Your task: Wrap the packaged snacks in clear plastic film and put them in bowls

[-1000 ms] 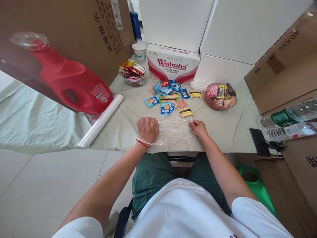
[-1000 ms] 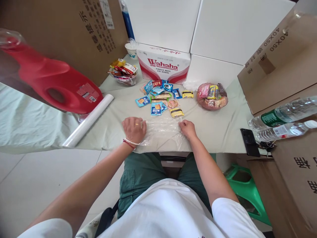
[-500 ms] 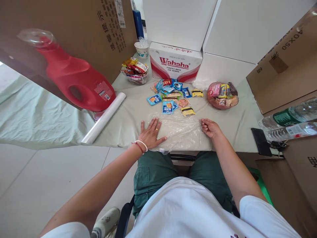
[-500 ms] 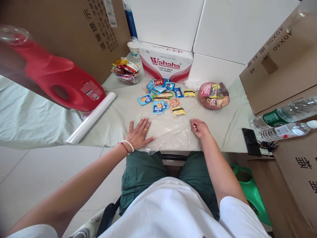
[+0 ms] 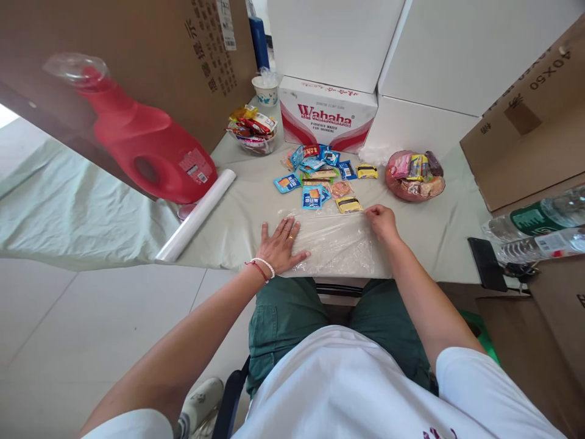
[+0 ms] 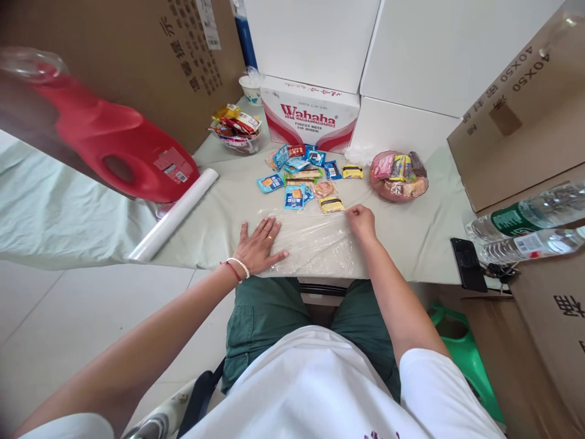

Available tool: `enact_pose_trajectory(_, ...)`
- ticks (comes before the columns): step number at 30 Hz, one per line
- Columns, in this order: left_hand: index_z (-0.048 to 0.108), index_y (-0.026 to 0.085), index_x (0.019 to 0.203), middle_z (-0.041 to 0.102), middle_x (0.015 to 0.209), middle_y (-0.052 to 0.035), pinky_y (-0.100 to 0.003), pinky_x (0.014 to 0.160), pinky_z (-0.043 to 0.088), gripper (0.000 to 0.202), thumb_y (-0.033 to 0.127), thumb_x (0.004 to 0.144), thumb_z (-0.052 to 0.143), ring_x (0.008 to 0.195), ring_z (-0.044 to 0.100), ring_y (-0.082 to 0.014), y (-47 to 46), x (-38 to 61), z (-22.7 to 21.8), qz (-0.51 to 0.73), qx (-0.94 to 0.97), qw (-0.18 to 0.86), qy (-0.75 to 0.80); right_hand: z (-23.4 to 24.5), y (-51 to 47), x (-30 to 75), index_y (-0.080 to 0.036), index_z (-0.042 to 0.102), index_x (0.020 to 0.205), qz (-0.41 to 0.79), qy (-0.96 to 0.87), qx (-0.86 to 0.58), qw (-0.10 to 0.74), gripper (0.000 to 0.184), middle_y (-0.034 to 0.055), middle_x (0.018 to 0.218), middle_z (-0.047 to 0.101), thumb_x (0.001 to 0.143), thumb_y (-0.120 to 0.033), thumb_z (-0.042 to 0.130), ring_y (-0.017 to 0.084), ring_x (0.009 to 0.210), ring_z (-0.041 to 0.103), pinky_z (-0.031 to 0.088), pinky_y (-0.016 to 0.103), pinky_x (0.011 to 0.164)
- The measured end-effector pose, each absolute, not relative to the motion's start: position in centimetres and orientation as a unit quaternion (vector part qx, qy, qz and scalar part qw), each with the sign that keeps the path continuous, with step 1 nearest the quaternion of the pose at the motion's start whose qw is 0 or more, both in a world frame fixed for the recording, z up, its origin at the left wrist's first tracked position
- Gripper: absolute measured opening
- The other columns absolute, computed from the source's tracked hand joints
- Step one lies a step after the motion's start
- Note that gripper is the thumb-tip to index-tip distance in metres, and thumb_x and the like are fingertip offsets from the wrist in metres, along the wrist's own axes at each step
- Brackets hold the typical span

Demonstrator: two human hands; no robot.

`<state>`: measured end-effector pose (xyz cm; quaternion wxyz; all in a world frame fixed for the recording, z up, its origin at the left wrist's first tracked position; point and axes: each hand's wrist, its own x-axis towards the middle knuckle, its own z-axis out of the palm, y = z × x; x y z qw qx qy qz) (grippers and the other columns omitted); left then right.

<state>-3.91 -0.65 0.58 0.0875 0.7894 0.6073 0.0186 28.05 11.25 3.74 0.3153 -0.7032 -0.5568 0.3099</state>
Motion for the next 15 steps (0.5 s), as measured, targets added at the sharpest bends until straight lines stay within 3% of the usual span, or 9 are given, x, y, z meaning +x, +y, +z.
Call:
enact_pose_trajectory(3,0.023,0.02,0.17,0.017,0.178,-0.0177,-0.079,0.124,0.003,0.091,0.076,0.099,0.034,0.164,0.019,-0.0388,-0.6,-3.8,0.6,0.023,0.787,0.09,0.61,5.1,9.0,27.8,-0.015,0.074,0.102,0.192,-0.644,-0.668,0.319,0.029,0.0121,0.099,0.075,0.093,-0.035,0.055,0.024,0.088,0.065,0.052,0.039,0.088)
enact_pose_trajectory(5,0.024,0.021,0.17,0.017,0.177,-0.0175,-0.08,0.124,0.003,0.087,0.073,0.101,0.032,0.164,0.019,-0.038,-0.4,-3.8,0.6,0.027,0.789,0.088,0.608,5.6,5.7,26.4,-0.019,0.074,0.12,0.185,-0.757,-0.559,0.282,0.036,0.0157,0.122,0.074,0.1,-0.039,0.052,0.028,0.11,0.066,0.051,0.045,0.102)
enact_pose_trajectory(7,0.025,0.022,0.17,0.018,0.178,-0.0167,-0.08,0.123,0.004,0.082,0.069,0.103,0.03,0.164,0.02,-0.0368,0.0,-4.1,0.6,0.029,0.789,0.09,0.607,5.4,1.6,24.6,-0.024,0.071,0.134,0.23,-0.867,-0.399,0.188,0.039,0.0141,0.147,0.064,0.102,-0.04,0.057,0.029,0.138,0.055,0.043,0.048,0.118)
enact_pose_trajectory(9,0.027,0.025,0.169,0.018,0.178,-0.0153,-0.081,0.123,0.005,0.077,0.066,0.104,0.028,0.164,0.022,-0.0364,0.5,-4.7,0.7,0.026,0.789,0.093,0.607,4.6,-2.3,23.3,-0.026,0.069,0.139,0.265,-0.922,-0.269,0.084,0.041,0.0111,0.16,0.055,0.1,-0.038,0.064,0.029,0.15,0.046,0.033,0.052,0.127)
enact_pose_trajectory(12,0.029,0.028,0.169,0.019,0.178,-0.0147,-0.082,0.122,0.005,0.075,0.066,0.104,0.03,0.163,0.023,-0.0379,0.9,-5.5,0.8,0.029,0.789,0.086,0.608,3.4,-6.2,23.6,-0.022,0.073,0.134,0.314,-0.933,-0.178,0.004,0.036,0.0115,0.161,0.054,0.1,-0.031,0.067,0.03,0.155,0.041,0.027,0.055,0.13)
enact_pose_trajectory(15,0.03,0.029,0.168,0.019,0.178,-0.0151,-0.081,0.122,0.002,0.079,0.07,0.101,0.036,0.163,0.021,-0.0399,0.5,-5.9,0.7,0.038,0.792,0.075,0.605,4.4,-7.1,25.9,-0.018,0.079,0.12,0.405,-0.899,-0.166,-0.002,0.027,0.0138,0.14,0.071,0.102,-0.031,0.064,0.028,0.143,0.056,0.043,0.046,0.121)
